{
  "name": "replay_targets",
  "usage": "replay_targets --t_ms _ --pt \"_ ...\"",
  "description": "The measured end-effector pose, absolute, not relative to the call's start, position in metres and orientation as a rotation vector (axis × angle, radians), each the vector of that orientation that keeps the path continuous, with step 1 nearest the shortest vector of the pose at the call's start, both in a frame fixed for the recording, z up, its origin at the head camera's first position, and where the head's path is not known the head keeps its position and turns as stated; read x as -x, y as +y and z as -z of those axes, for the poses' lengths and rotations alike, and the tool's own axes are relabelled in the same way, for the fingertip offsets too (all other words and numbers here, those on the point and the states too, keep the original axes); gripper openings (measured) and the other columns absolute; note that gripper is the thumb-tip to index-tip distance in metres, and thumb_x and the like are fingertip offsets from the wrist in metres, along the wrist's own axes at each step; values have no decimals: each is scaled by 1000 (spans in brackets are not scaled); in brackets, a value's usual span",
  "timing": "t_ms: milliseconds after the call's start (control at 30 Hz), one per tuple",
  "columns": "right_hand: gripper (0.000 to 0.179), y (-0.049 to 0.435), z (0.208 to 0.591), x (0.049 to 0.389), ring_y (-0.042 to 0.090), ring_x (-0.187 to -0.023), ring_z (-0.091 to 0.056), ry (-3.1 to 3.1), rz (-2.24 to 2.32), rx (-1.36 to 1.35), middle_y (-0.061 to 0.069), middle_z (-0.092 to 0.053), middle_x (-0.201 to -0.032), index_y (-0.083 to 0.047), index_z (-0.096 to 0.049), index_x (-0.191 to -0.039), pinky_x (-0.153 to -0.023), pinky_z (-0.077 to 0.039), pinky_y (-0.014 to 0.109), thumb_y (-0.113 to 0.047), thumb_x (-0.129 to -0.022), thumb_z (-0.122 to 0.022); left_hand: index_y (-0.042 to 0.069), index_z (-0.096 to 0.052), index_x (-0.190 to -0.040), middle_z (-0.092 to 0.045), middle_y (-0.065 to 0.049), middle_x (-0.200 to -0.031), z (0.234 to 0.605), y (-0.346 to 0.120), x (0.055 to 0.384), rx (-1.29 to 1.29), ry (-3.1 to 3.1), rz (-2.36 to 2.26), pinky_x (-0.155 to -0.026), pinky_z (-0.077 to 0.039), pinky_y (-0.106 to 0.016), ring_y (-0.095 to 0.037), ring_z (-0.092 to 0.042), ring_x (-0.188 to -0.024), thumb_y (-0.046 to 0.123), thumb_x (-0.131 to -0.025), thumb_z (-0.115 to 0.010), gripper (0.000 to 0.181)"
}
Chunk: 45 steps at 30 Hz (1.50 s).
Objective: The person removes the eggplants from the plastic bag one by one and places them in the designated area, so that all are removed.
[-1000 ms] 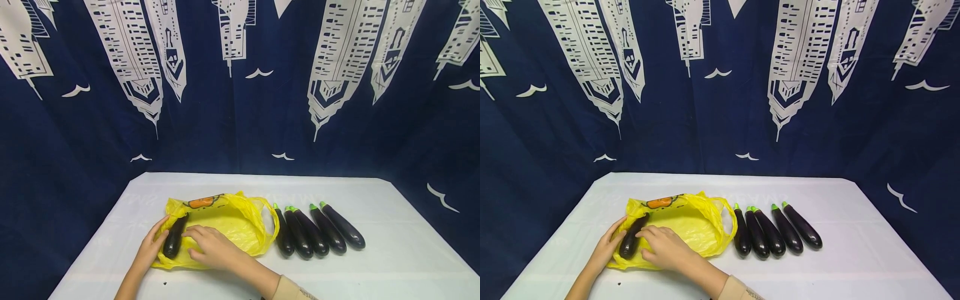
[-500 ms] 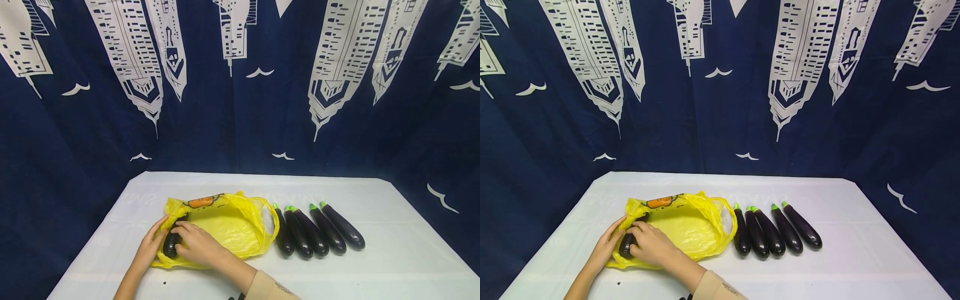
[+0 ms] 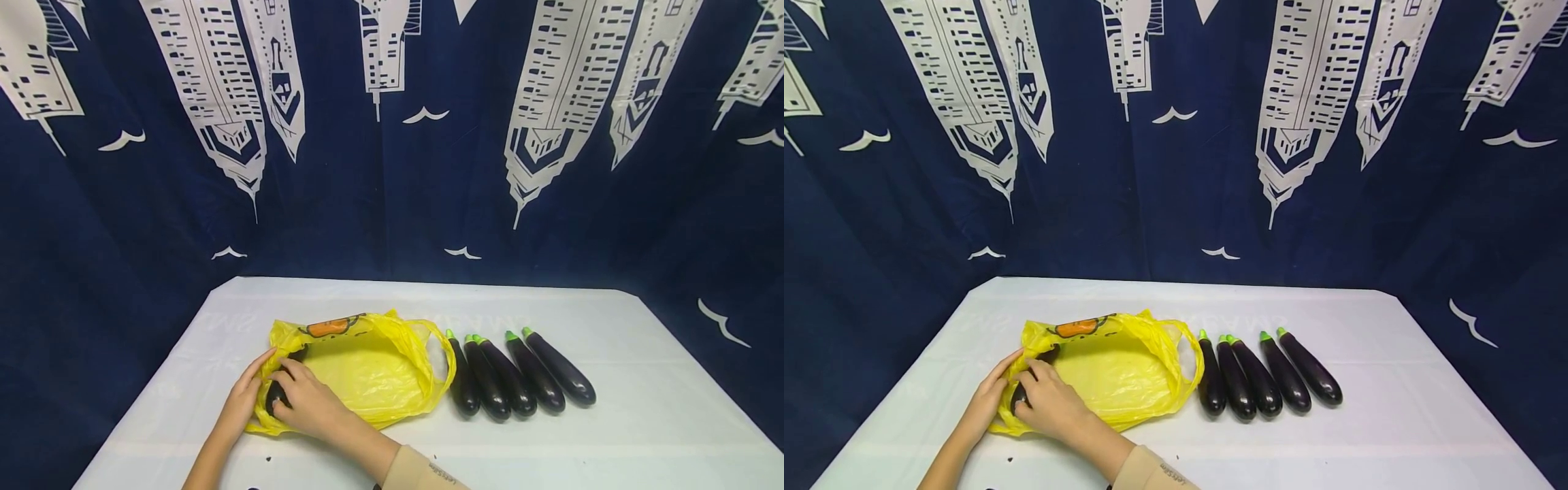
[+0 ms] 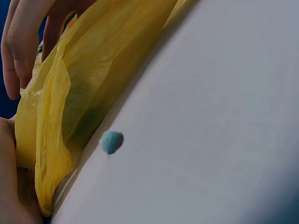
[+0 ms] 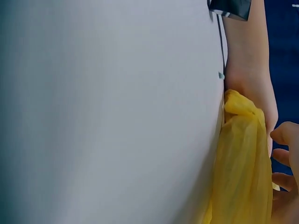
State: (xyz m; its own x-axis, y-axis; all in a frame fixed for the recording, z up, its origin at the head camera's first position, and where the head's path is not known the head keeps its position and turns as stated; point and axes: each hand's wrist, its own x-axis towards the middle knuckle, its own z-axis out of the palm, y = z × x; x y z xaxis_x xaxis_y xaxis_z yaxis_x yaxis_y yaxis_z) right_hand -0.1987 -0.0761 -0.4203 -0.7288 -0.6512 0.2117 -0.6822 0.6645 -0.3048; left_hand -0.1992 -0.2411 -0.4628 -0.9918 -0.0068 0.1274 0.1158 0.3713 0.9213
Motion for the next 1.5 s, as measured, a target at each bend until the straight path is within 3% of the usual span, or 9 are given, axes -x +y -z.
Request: replay_targets --t_ms 467,700,900,1167,1500 --pt "37 -89 425 195 15 -132 -36 -2809 -533 -1049 -1 -35 -144 -25 -51 -125 -74 -55 28 -35 -89 -51 18 -36 -139 -25 -13 -149 461 -241 201 122 -2508 1697 -108 -12 -62 -35 -14 -138 1 -94 -26 49" --pt "41 -88 429 194 16 -134 -32 -2826 -486 -1054 0 -36 -143 -26 -51 -128 -75 -55 27 -39 -89 -52 17 -36 -139 -25 -14 -149 462 -241 201 111 -2502 1688 -107 -12 -63 -36 -15 -137 -4 -91 -27 53" --pt "34 -88 432 193 17 -133 -33 -2807 -511 -1042 2 -38 -141 -20 -55 -118 -71 -55 24 -36 -88 -54 16 -35 -139 -25 -14 -149 462 -240 201 122 -2495 1709 -110 -15 -58 -34 -17 -137 -6 -89 -25 55" --pt "29 -87 436 191 16 -130 -38 -2814 -512 -987 2 -39 -138 -20 -54 -107 -59 -53 21 -35 -84 -59 18 -34 -140 -22 -14 -150 461 -239 198 127 -2505 1726 -110 -14 -57 -34 -15 -138 -3 -91 -25 53" --pt "22 -86 433 185 16 -130 -38 -2825 -516 -948 -1 -42 -135 -19 -55 -102 -62 -54 23 -27 -82 -62 19 -34 -140 -21 -12 -151 461 -240 198 112 -2510 1739 -111 -15 -55 -32 -16 -138 -1 -93 -25 52"
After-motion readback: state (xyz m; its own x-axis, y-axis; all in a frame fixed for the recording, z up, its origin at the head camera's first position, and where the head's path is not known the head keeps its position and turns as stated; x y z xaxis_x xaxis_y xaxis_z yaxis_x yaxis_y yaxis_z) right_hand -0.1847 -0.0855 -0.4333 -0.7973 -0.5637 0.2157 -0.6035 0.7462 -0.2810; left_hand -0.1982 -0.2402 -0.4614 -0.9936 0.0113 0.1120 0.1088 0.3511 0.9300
